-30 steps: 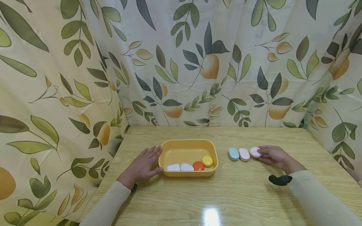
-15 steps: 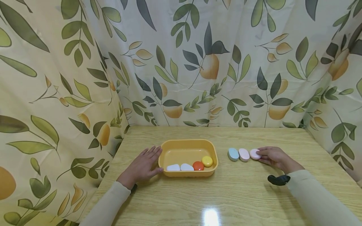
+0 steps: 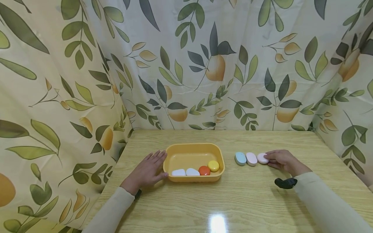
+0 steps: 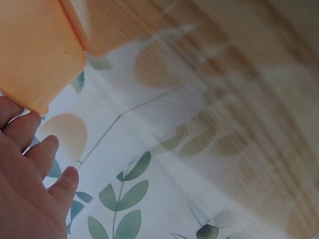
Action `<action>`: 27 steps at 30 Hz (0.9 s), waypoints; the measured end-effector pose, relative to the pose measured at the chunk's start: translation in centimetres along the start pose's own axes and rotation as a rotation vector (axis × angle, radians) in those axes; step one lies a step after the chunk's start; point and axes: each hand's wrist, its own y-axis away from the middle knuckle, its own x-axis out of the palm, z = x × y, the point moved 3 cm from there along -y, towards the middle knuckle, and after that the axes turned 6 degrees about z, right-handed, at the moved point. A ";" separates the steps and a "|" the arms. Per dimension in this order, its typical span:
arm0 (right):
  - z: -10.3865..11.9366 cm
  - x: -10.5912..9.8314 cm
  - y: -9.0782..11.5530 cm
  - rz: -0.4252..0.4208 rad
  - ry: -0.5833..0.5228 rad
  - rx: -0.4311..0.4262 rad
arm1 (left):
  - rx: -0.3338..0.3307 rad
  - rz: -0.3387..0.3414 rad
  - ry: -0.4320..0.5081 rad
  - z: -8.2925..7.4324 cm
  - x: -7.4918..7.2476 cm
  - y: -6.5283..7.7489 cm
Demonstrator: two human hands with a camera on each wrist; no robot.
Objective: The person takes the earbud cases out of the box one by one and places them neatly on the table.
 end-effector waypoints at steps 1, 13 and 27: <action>0.0 0.0 0.0 -0.005 0.001 0.003 | 0.000 0.000 0.002 0.0 0.0 0.0; 0.7 0.5 0.2 -0.018 0.060 0.011 | 0.004 -0.021 0.000 0.0 0.0 0.1; 0.6 0.5 0.2 -0.034 0.074 -0.001 | 0.005 -0.010 0.015 0.0 0.2 0.0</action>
